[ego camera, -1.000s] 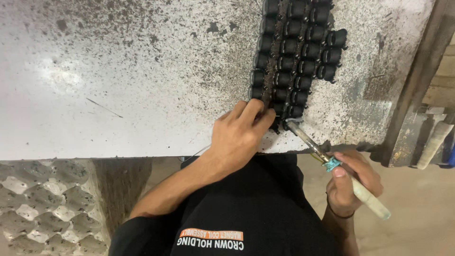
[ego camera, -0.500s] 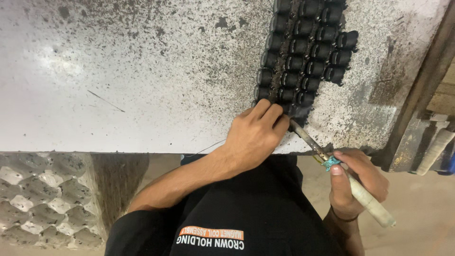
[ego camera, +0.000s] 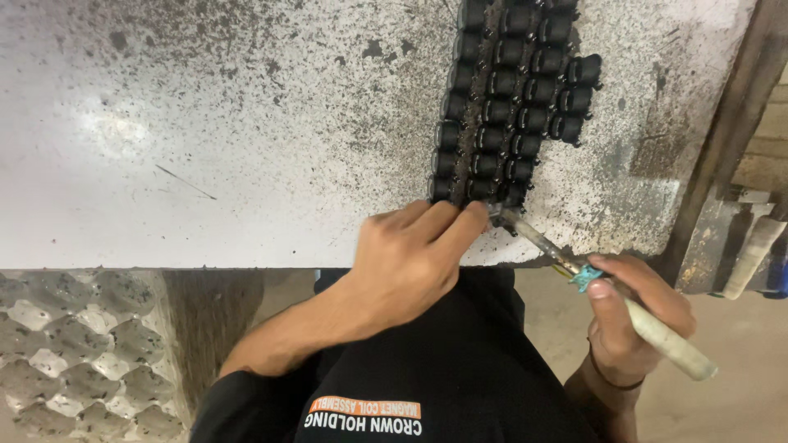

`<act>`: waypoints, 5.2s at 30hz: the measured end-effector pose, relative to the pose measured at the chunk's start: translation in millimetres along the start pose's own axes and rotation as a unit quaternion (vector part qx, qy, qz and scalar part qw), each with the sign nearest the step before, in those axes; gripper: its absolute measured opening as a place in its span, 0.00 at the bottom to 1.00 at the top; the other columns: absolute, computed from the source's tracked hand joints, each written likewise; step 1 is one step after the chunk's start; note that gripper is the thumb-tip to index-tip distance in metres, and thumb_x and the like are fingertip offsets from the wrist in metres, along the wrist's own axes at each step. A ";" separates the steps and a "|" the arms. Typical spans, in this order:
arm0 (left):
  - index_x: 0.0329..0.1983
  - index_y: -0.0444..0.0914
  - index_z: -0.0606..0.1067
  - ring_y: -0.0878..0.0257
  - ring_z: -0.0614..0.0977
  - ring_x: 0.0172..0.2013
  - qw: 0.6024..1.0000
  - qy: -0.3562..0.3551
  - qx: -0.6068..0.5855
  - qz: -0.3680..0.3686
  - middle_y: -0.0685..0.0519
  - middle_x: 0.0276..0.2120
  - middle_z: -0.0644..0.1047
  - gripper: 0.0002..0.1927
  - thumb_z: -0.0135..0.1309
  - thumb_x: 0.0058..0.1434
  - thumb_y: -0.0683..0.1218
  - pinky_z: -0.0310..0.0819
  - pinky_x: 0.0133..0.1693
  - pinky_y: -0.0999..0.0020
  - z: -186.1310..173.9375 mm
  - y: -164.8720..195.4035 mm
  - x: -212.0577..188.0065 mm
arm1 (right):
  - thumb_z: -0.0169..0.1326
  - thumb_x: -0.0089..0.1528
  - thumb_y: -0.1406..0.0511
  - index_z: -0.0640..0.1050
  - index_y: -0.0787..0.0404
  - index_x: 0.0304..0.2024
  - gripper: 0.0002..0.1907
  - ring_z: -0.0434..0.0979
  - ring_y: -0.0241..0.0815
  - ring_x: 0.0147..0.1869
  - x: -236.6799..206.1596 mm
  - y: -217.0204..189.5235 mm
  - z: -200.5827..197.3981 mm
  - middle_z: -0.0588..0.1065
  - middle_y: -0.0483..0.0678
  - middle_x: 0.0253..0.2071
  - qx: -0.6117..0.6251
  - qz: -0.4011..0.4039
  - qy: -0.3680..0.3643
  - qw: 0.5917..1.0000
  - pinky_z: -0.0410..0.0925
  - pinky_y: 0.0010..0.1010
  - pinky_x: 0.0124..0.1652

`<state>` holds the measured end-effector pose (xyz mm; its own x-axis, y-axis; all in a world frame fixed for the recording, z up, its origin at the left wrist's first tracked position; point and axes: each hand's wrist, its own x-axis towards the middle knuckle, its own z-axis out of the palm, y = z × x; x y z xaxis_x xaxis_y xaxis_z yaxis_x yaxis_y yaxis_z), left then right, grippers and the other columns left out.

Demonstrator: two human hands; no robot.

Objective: The person solders black coil components arranged in rows on a workbench, holding each component steady with one hand while applying a heated soldering iron to its terminals with the other, working through the components one at a time and occasionally repositioning the array.

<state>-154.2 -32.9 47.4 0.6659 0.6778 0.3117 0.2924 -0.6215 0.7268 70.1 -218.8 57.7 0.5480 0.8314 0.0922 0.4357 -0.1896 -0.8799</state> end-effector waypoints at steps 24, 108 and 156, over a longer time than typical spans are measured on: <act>0.42 0.31 0.79 0.58 0.78 0.39 0.999 -0.044 -0.005 0.010 0.49 0.39 0.73 0.12 0.57 0.54 0.38 0.77 0.29 0.66 55.3 -18.2 -31.5 | 0.58 0.67 0.66 0.76 0.74 0.44 0.13 0.80 0.46 0.35 -32.7 3.5 17.7 0.77 0.60 0.35 -0.032 -0.052 -0.014 0.998 0.72 0.28 0.37; 0.46 0.34 0.79 0.61 0.79 0.37 0.999 0.021 0.027 -0.031 0.51 0.41 0.73 0.14 0.58 0.56 0.41 0.78 0.32 0.65 25.8 -47.5 -31.6 | 0.58 0.66 0.63 0.77 0.74 0.44 0.16 0.81 0.49 0.41 -8.1 12.2 35.9 0.78 0.61 0.36 -0.022 -0.081 -0.027 0.996 0.74 0.31 0.43; 0.43 0.35 0.79 0.57 0.79 0.40 0.998 0.047 0.006 -0.031 0.50 0.40 0.74 0.13 0.60 0.54 0.39 0.79 0.34 0.64 44.5 -58.7 -9.6 | 0.59 0.72 0.64 0.76 0.73 0.50 0.15 0.82 0.47 0.44 18.0 6.9 47.1 0.78 0.59 0.41 -0.022 -0.099 -0.030 0.994 0.76 0.30 0.46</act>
<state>-147.2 -20.5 -25.5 0.5788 0.7491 0.3223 0.3398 -0.5808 0.7397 49.3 -180.6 31.3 0.4059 0.8838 0.2325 0.5617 -0.0406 -0.8263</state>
